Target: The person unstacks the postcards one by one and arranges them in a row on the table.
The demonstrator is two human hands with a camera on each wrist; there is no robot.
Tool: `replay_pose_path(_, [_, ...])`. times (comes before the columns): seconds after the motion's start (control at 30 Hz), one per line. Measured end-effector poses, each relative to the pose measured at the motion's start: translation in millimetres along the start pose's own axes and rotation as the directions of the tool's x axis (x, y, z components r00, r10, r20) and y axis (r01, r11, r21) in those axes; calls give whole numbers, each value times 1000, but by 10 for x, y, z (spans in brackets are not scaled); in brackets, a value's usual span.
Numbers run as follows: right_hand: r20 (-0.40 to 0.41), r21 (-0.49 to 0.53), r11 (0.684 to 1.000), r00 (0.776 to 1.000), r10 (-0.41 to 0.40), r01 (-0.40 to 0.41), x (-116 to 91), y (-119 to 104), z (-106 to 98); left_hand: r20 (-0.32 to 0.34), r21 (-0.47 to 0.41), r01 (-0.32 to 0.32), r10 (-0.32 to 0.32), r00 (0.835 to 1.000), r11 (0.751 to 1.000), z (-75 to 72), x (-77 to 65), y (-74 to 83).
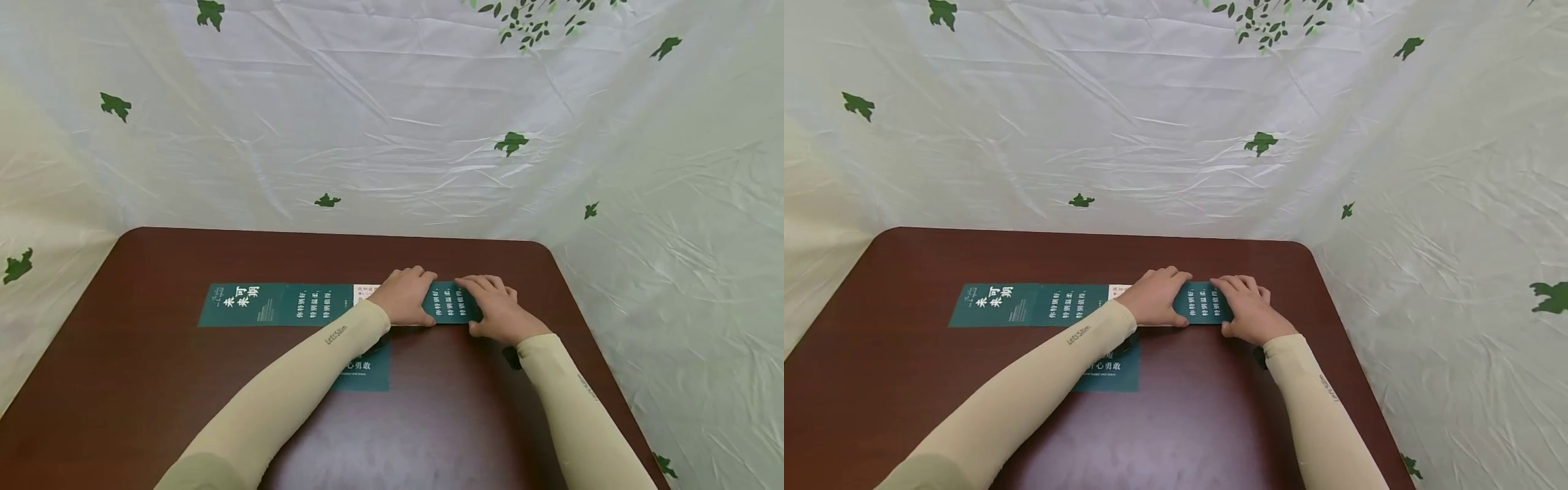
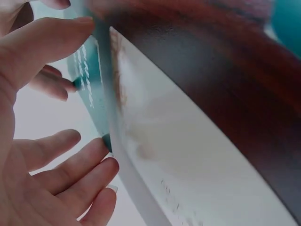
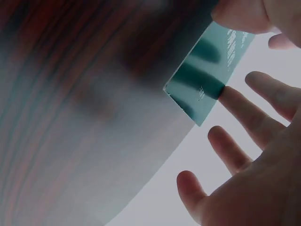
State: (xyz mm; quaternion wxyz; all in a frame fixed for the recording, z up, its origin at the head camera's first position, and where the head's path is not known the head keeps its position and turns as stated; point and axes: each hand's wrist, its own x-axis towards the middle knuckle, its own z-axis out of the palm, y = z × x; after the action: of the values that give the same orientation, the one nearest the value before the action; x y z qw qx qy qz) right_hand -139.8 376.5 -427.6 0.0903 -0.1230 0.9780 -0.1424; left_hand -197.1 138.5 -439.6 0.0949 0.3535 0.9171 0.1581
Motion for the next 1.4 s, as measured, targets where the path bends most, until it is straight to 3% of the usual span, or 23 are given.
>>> replay_pose_path(0.27, [17,-100,995,1000,-7,8,51,55,30,-13,3,31,-31,999,1000,104,82,-2])
replay_pose_path(0.73, [78,-60,998,997,-4,8,160,30,-28,-17,-13,50,-50,999,999,55,-9,-33])
replay_pose_path(0.9, [61,-22,1000,998,-15,16,170,4,26,-23,-32,63,-64,998,997,69,-80,-97])
replay_pose_path(1.03, [-37,35,996,996,-80,82,64,-203,106,-72,-102,48,-55,996,994,-4,-335,-203])
replay_pose_path(1.17, [-109,58,979,976,-190,197,-148,-623,221,-146,-168,11,-36,989,986,-141,-840,-341])
replay_pose_path(1.3, [-79,70,959,960,-268,273,-337,-1039,363,-147,-174,17,-43,988,985,-186,-1424,-467])
replay_pose_path(1.4, [-56,66,956,957,-284,287,-393,-1236,430,-112,-158,49,-68,991,986,-158,-1728,-531])
